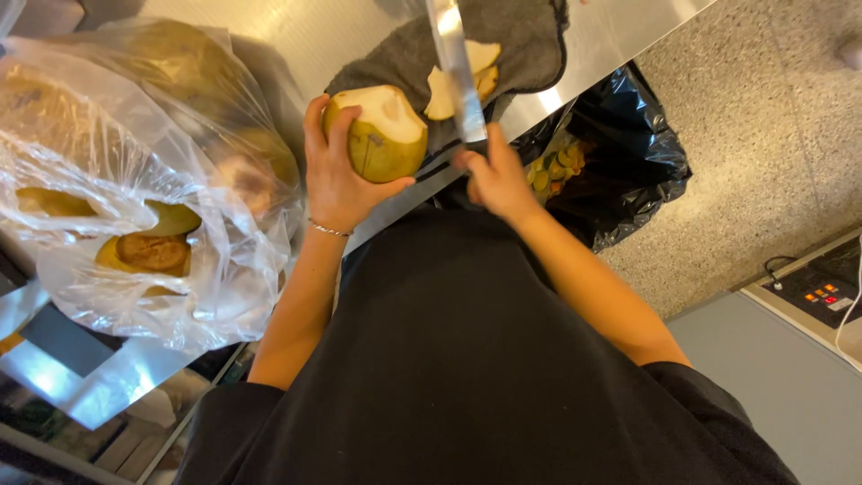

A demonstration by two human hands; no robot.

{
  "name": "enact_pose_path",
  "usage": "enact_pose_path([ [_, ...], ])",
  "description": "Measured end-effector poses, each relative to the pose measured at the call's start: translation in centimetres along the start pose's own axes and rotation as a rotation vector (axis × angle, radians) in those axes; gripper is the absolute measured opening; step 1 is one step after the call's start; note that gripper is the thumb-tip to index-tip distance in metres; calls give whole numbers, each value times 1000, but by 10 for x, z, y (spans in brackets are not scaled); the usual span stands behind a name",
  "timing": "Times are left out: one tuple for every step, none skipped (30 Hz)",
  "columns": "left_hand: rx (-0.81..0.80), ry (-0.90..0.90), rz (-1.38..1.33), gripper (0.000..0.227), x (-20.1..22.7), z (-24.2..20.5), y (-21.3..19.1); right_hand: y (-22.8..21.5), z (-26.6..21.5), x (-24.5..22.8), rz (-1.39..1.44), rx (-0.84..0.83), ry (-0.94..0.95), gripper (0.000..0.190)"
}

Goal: Peeling the outer skin off several coconuts using a knife on a stainless steel counter.

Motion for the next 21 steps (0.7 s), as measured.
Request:
enact_pose_path([
  [4,5,-4,104,-1,2,1,7,0,-12,-3,5,-5,24],
  [16,20,4,104,-3,3,2,16,0,-24,141,-56,-12,24],
  [22,26,20,104,-6,-1,-1,30,-4,-34,291,-126,-11,27],
  [19,22,24,104,-7,-4,2,34,-9,-33,294,-130,-8,27],
  [48,42,11,103,-8,-6,3,38,-12,-33,344,-128,-18,23],
  [77,62,-3,101,-9,-7,4,42,-15,-34,394,-125,-28,20],
  [82,67,-2,101,-9,-9,6,39,-13,-24,394,-125,-35,20],
  [103,59,-51,100,-9,-11,8,36,-12,-15,306,-141,-111,18],
  [116,46,-103,99,-8,-17,10,34,-16,-5,217,-154,-176,17],
  [113,46,-105,99,-6,-20,13,31,-18,-6,218,-152,-174,17],
  [137,58,-78,98,-4,-22,17,28,-20,-10,220,-158,-226,17],
  [161,69,-52,97,-2,-23,20,25,-22,-14,221,-165,-277,17],
  [163,76,-55,97,1,-20,24,22,-17,-12,219,-159,-282,17],
  [187,66,-24,97,3,-18,27,20,-12,-9,140,-159,-254,19],
  [202,51,7,97,6,-20,30,18,-11,-4,63,-159,-215,22],
  [197,52,2,97,12,-16,28,13,-13,-14,62,-154,-210,22],
  [199,41,66,96,17,-13,25,10,-15,-25,-38,-124,-226,21],
  [200,31,131,96,22,-10,22,7,-17,-37,-138,-95,-242,20],
  [207,32,134,96,18,-7,24,6,-22,-46,-138,-98,-249,20],
  [232,76,123,96,16,-4,26,3,-26,-54,-215,-78,-258,24],
  [247,119,108,95,16,-6,29,-1,-35,-61,-291,-54,-256,29],
])
Point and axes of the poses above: each hand's wrist, its own z-axis towards the middle knuckle, its own y-axis out of the palm, x = y × z, the point moved 3 cm from there along z, towards the middle knuckle, and after that the axes turned 11 degrees about z, right-handed, at the moved point
